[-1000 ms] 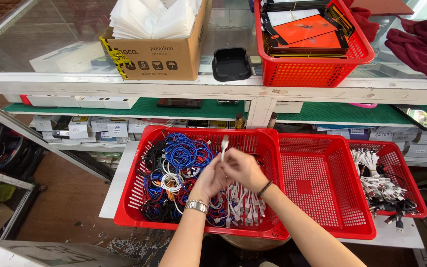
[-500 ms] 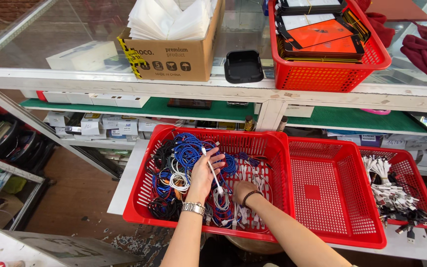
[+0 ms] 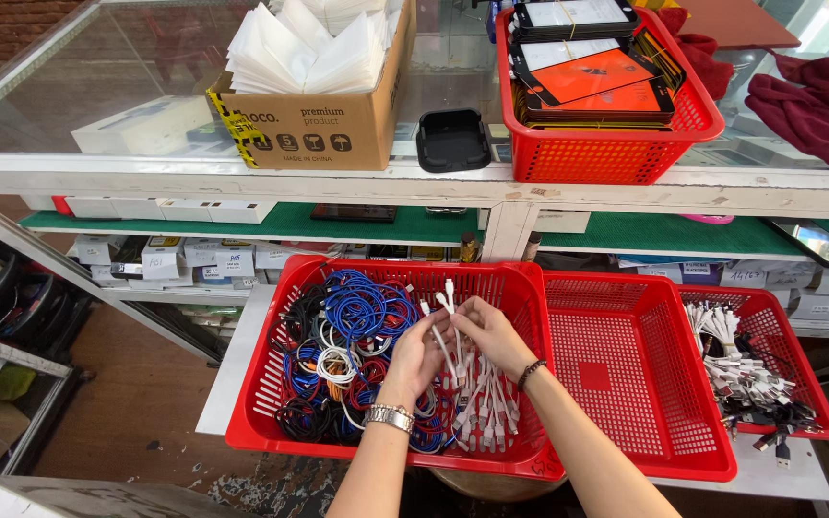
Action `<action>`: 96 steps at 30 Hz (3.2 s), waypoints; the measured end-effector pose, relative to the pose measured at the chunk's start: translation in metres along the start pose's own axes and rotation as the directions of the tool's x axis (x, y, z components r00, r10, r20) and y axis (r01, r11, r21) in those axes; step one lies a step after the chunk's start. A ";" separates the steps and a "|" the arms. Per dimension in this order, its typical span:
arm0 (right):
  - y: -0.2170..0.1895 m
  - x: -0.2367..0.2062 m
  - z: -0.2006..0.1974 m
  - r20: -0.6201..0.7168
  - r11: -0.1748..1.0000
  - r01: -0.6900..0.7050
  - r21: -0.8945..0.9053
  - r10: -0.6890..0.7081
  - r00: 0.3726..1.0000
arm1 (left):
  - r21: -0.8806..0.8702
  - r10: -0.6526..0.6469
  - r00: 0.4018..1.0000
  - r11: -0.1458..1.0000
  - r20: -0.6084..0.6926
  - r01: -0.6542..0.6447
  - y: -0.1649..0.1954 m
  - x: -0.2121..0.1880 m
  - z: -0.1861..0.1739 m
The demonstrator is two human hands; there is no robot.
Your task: The person sorts charging cables in a red basket, gathering white cables into a bundle and placing the bundle into an adjacent basket. They briefly rearrange orange phone boxes in a basket on the counter, then coil blue cables and place the coiled cables into another basket.
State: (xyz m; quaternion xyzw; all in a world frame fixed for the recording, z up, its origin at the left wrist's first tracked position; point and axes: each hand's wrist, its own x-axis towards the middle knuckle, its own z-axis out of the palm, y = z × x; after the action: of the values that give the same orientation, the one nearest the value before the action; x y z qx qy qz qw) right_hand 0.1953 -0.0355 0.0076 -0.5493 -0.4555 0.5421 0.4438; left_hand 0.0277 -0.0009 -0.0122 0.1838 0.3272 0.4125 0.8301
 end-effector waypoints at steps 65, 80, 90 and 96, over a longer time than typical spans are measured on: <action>-0.001 -0.002 0.023 0.095 0.911 -0.360 -0.203 0.384 0.919 | -0.075 0.211 0.952 0.970 -0.220 -0.232 0.019 0.005 -0.029; -0.123 -0.018 0.001 0.247 0.847 0.396 -0.355 -0.324 0.913 | -0.013 0.108 0.967 0.993 -0.229 -0.114 0.022 -0.003 -0.029; -0.038 0.038 0.014 0.095 0.819 0.216 -0.532 -0.196 0.976 | 0.134 -0.061 0.997 0.990 0.057 0.053 0.020 -0.016 0.005; 0.026 0.029 0.021 0.029 0.391 -0.188 -0.901 0.486 0.873 | -0.023 0.032 0.999 0.999 -0.007 -0.032 0.034 0.002 -0.035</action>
State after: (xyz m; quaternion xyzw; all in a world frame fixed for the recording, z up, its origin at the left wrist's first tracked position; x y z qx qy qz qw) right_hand 0.1744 -0.0126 -0.0233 -0.6930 -0.6035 0.3829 -0.0947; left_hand -0.0146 0.0218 -0.0185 0.1779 0.3220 0.4300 0.8245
